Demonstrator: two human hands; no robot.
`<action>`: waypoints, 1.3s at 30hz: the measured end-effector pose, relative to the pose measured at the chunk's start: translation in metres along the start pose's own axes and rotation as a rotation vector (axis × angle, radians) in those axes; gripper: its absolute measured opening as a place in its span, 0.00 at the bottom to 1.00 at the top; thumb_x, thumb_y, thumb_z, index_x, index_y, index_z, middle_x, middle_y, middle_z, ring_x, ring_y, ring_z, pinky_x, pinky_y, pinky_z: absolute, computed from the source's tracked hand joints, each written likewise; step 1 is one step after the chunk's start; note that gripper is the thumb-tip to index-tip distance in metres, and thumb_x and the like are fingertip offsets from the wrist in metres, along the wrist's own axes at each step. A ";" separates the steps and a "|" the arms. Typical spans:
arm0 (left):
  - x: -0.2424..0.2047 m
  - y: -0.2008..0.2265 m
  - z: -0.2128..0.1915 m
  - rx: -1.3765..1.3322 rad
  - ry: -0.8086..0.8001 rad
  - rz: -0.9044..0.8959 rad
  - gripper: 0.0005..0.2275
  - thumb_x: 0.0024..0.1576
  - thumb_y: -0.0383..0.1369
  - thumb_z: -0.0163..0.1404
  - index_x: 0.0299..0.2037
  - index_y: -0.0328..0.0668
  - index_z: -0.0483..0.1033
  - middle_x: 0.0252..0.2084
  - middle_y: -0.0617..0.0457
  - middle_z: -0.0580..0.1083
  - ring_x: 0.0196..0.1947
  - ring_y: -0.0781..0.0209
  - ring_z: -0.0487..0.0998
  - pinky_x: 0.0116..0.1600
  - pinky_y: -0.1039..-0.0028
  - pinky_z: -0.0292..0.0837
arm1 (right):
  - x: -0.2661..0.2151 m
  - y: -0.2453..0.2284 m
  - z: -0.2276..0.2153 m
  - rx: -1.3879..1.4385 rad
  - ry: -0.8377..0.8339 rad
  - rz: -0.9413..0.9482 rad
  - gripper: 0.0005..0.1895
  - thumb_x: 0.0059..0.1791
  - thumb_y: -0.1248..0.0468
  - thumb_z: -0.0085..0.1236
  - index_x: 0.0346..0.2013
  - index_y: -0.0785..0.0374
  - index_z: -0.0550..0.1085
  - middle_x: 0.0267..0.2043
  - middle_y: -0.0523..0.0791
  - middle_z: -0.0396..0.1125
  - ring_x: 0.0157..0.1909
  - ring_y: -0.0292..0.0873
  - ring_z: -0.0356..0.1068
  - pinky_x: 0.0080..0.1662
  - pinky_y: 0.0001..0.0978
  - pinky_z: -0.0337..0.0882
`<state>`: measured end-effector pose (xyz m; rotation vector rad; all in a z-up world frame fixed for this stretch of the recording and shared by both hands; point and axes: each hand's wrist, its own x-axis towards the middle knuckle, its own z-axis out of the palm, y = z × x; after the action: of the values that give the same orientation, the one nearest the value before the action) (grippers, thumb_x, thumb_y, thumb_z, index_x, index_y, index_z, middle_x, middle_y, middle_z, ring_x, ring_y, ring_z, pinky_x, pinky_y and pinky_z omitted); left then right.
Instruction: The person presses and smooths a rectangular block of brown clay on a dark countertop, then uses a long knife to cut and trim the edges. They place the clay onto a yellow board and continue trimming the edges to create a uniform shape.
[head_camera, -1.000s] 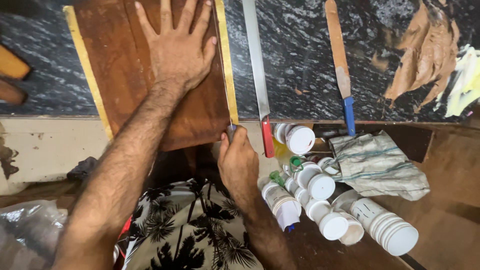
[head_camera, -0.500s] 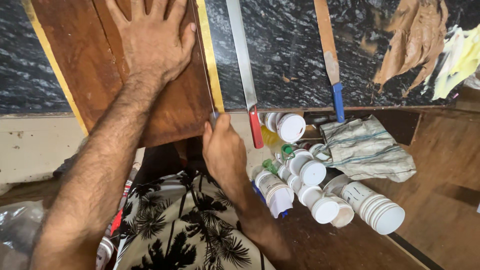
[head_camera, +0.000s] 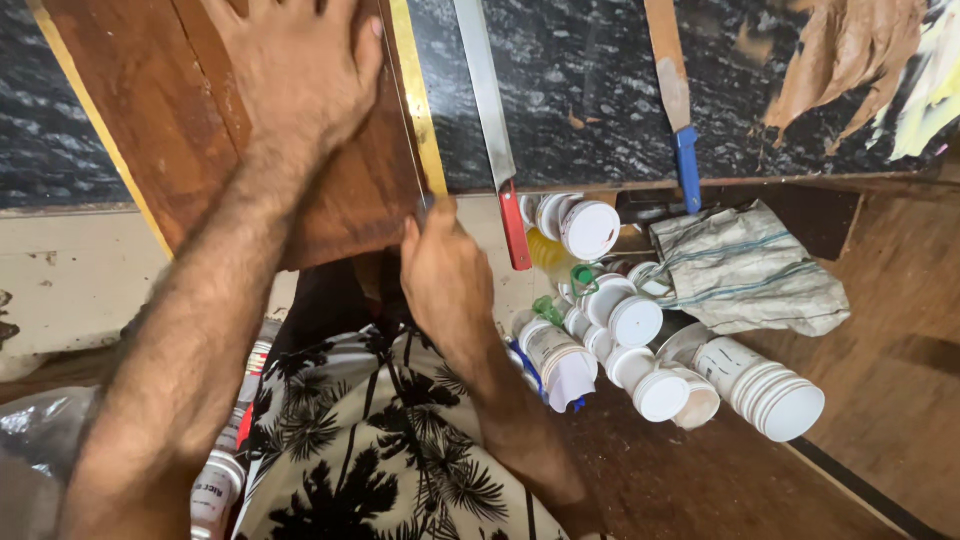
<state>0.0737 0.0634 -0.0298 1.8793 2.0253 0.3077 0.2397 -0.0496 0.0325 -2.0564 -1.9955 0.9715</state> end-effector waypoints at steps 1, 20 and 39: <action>-0.012 0.009 0.000 -0.031 0.071 0.046 0.21 0.72 0.45 0.44 0.71 0.47 0.69 0.67 0.40 0.66 0.70 0.33 0.59 0.69 0.23 0.37 | -0.001 0.001 0.000 -0.017 -0.011 -0.003 0.18 0.55 0.59 0.49 0.49 0.72 0.61 0.31 0.64 0.71 0.34 0.71 0.72 0.36 0.63 0.70; -0.089 0.039 0.020 0.034 0.057 0.007 0.25 0.72 0.40 0.46 0.79 0.50 0.60 0.82 0.51 0.49 0.79 0.35 0.39 0.70 0.20 0.27 | -0.047 0.022 0.006 0.005 -0.069 0.021 0.15 0.55 0.59 0.50 0.45 0.70 0.62 0.31 0.62 0.71 0.32 0.69 0.73 0.35 0.60 0.70; -0.088 0.045 0.018 0.067 0.048 -0.001 0.26 0.72 0.42 0.42 0.80 0.50 0.59 0.82 0.50 0.50 0.79 0.33 0.38 0.71 0.22 0.24 | -0.075 0.068 0.038 0.052 -0.122 0.113 0.16 0.55 0.57 0.52 0.43 0.68 0.63 0.29 0.63 0.71 0.31 0.69 0.72 0.34 0.61 0.69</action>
<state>0.1267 -0.0209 -0.0187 1.9281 2.0920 0.2912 0.2844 -0.1406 -0.0047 -2.1510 -1.9041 1.1844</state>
